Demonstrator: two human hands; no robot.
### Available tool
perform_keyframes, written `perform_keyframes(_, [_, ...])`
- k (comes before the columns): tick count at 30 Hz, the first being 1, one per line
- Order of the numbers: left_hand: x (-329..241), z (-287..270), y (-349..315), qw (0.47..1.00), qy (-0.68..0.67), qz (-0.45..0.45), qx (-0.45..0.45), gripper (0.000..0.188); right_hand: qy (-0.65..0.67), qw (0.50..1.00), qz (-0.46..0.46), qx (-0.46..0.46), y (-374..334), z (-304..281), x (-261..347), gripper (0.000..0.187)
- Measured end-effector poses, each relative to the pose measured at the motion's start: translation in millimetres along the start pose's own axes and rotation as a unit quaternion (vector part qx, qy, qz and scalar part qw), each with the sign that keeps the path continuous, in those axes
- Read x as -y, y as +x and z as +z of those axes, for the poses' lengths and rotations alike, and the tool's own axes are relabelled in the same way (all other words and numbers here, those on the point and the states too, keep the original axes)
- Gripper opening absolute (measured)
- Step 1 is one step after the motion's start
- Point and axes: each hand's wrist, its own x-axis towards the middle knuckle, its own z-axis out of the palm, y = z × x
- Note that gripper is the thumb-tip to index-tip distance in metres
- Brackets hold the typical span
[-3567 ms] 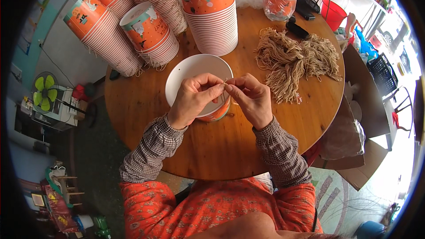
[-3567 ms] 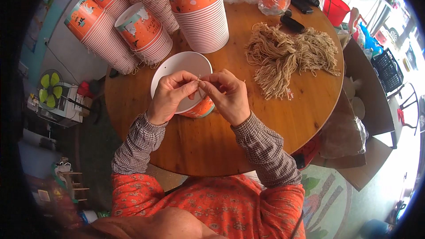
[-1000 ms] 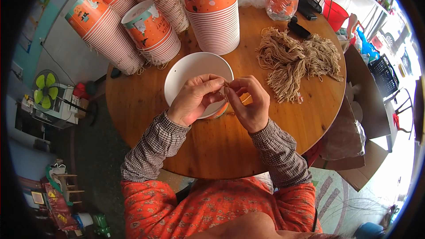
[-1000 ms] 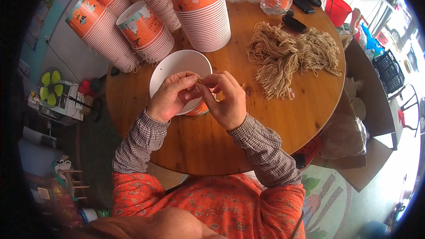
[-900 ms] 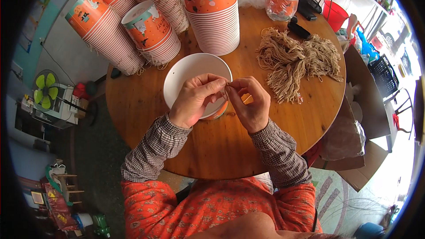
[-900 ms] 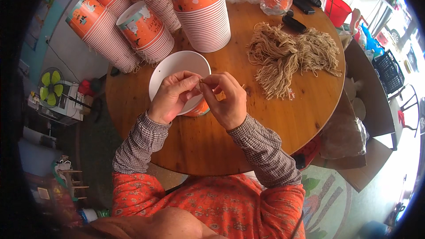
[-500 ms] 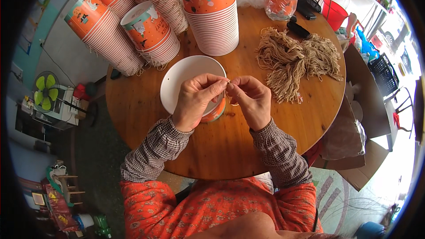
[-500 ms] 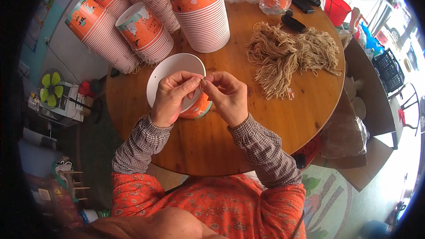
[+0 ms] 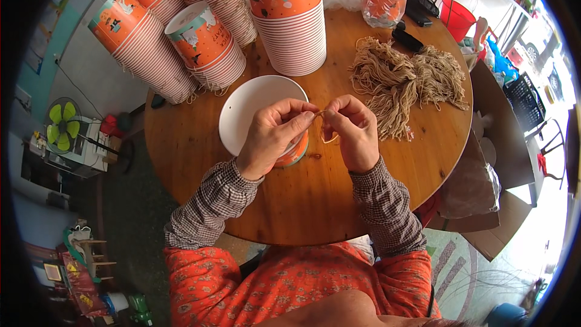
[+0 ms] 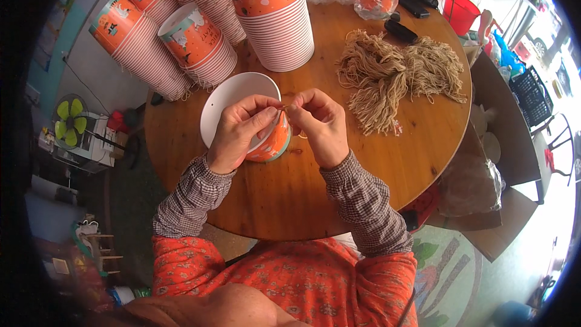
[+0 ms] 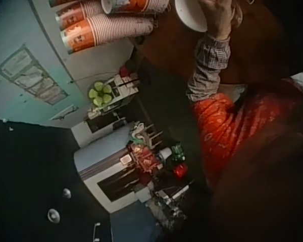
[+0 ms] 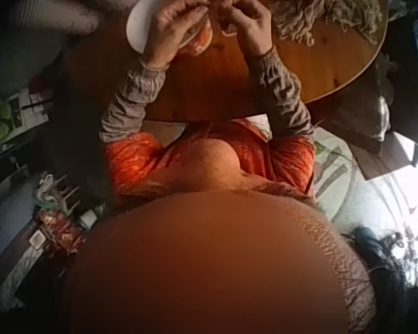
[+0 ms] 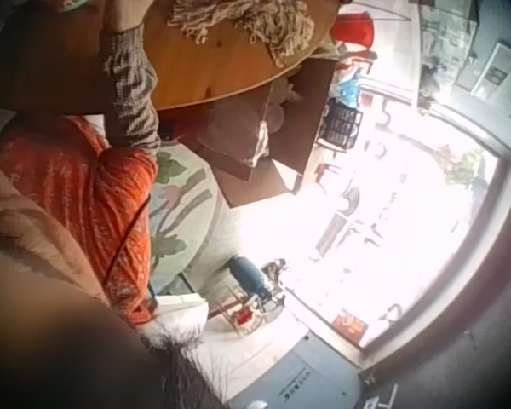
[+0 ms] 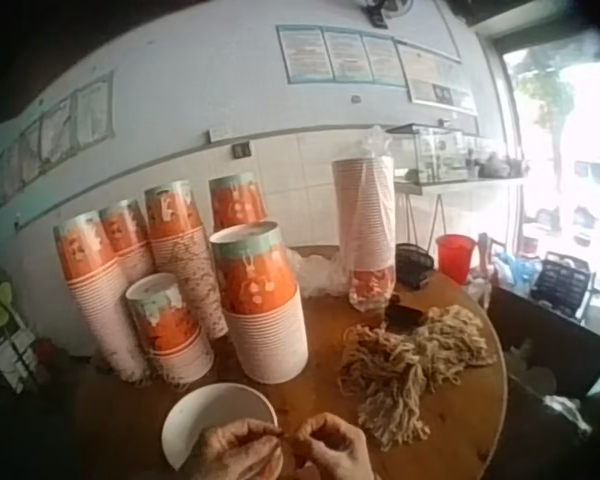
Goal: The person is tying thin orange strings to the rims of paper buckets at a wooden table.
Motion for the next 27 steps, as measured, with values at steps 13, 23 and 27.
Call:
perform_keyframes(13, [-5, 4, 2, 0.999, 0.046, -0.015, 0.005, 0.013, -0.078, 0.996, -0.052, 0.008, -3, 3, 4, 0.007])
perform_keyframes(23, [-8, 4, 3, 0.998, 0.047, -0.016, 0.025, 0.014, -0.066, 0.997, -0.045, -0.002, 0, 3, 3, 0.010])
perform_keyframes(27, [1, 5, 4, 0.993, 0.111, 0.038, 0.004, 0.014, -0.075, 0.996, -0.036, 0.008, -1, 4, 3, 0.010])
